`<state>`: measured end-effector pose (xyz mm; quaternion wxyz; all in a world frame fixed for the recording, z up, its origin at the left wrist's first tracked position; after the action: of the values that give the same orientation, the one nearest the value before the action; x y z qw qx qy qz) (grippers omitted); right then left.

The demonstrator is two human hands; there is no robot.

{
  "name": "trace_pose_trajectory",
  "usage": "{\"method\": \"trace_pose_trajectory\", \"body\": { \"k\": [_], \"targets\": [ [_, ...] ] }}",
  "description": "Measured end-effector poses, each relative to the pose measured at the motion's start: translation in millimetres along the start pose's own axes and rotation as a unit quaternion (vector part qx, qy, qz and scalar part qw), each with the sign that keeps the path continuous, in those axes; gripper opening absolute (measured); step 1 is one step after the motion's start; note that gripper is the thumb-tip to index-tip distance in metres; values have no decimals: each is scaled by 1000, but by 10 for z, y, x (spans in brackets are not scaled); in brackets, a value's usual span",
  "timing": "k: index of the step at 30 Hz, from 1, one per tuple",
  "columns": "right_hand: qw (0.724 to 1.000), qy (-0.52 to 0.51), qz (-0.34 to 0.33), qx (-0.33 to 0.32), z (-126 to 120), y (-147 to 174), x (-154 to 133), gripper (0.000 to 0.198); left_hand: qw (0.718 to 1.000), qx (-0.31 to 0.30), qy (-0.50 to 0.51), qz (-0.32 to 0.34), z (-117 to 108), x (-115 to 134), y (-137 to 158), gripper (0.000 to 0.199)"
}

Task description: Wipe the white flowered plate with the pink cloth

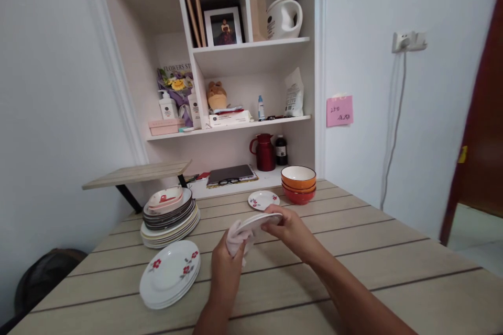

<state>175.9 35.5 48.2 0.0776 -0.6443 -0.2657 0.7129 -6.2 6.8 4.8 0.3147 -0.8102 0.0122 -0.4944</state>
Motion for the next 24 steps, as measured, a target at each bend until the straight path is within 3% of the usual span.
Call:
{"method": "trace_pose_trajectory", "body": {
  "k": [11,18,21,24],
  "targets": [
    [1000,-7,2,-1,19,14,-67,12,1000,-2,4,-10,-3,-20,-1,28],
    [993,-113,0,33,177,45,103,12,996,19,50,-72,-8,-73,-46,34],
    [973,-222,35,44,257,60,125,28,991,-28,94,-94,61,-78,-13,41],
    [945,-309,58,89,302,76,56,39,982,-138,97,-79,155,-45,53,37]
  ]
}}
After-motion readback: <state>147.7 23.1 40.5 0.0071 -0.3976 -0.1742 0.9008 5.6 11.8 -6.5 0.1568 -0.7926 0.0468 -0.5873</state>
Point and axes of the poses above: each hand's wrist, its own y-axis away from the middle knuckle, its own z-axis out of the palm, x = y × z, the point moved 2 cm from there along -y, towards the middle knuckle, and after that the axes turned 10 degrees about -y, right-handed, at the moved point
